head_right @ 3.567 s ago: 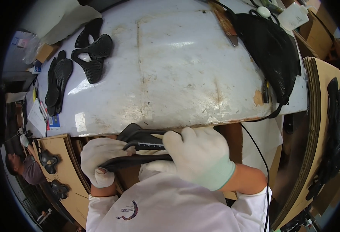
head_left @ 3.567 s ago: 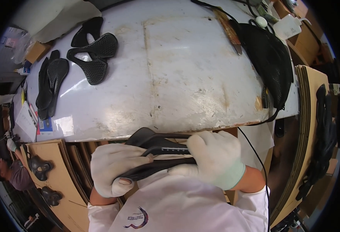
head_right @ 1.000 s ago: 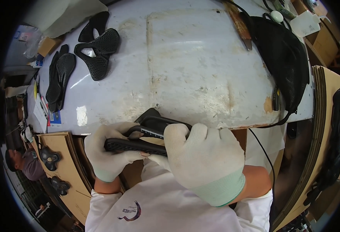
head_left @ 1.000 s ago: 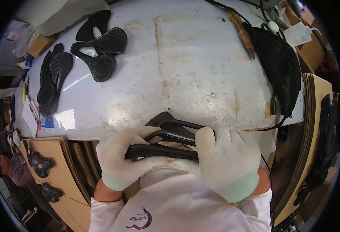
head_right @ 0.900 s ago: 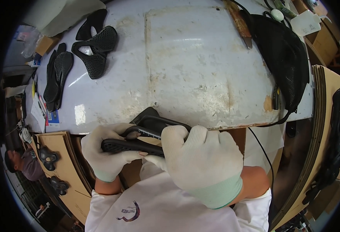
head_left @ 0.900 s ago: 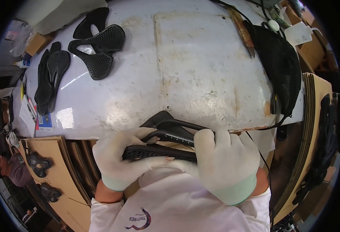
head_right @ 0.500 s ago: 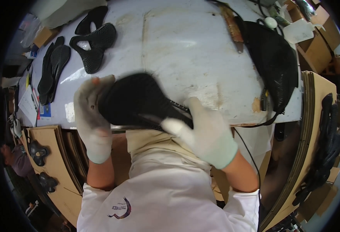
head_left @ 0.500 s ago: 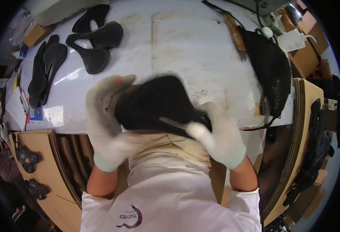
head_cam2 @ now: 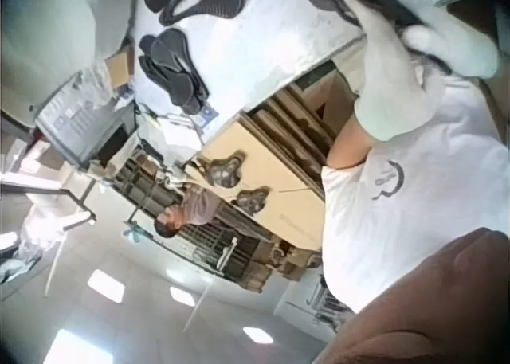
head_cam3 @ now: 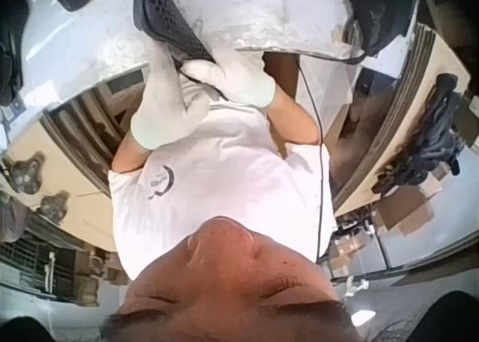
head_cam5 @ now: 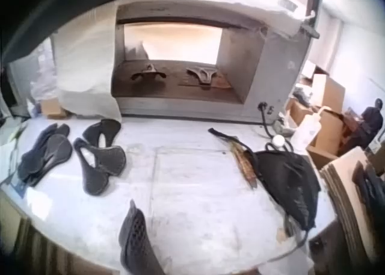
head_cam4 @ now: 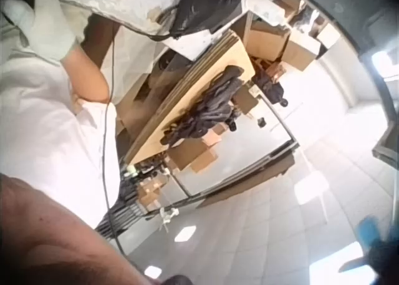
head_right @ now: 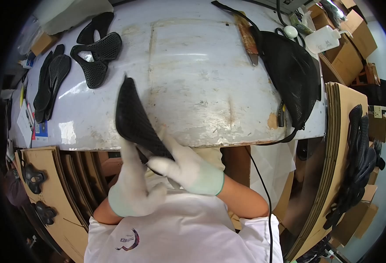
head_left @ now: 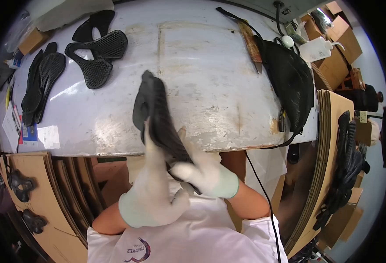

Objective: Inspecting 3D printed bicycle saddle padding and bases before placing them into a heat tunnel.

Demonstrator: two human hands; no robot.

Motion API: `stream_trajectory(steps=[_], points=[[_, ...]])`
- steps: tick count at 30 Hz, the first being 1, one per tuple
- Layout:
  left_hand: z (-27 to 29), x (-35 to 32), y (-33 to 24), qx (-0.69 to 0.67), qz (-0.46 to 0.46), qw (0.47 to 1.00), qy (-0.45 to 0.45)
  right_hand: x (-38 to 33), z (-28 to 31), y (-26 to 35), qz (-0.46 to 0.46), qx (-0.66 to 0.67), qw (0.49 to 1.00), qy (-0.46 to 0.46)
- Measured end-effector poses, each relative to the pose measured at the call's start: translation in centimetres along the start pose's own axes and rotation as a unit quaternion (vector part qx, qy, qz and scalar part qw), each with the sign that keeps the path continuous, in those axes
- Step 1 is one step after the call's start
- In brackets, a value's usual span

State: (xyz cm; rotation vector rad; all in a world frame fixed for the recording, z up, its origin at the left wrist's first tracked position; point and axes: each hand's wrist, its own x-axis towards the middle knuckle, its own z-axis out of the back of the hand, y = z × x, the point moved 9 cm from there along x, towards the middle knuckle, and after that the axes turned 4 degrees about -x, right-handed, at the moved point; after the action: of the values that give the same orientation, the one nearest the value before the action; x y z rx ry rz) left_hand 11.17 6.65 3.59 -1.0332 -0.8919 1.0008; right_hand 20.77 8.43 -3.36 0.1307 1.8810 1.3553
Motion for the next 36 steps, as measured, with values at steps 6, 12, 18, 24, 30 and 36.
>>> stream_trajectory(steps=[6, 12, 18, 24, 30, 36], points=[[0.1, -0.6, 2.3, -0.119, -0.02, 0.992, -0.031, 1.1, 0.3, -0.4, 0.145, 0.052, 0.985, -0.079], [1.9, -0.9, 2.7, -0.347, -0.04, 0.932, -0.101, -0.5, -1.5, 0.5, 0.099, 0.199, 0.974, 0.044], [2.1, -1.2, 2.5, -0.35, 0.0, 0.926, -0.14, -0.7, -2.7, 0.5, 0.068, 0.328, 0.936, 0.106], [2.1, -0.5, 3.2, -0.32, 0.1, 0.924, -0.183, -0.7, -2.7, -0.5, 0.122, 0.245, 0.961, 0.033], [2.4, -0.9, 4.9, -0.333, 0.114, 0.913, -0.207, -1.2, -3.2, -1.5, 0.099, 0.21, 0.972, 0.031], [2.8, -0.3, 3.3, -0.225, 0.034, 0.965, -0.127, -1.2, -3.6, -0.2, 0.113, 0.283, 0.949, 0.084]])
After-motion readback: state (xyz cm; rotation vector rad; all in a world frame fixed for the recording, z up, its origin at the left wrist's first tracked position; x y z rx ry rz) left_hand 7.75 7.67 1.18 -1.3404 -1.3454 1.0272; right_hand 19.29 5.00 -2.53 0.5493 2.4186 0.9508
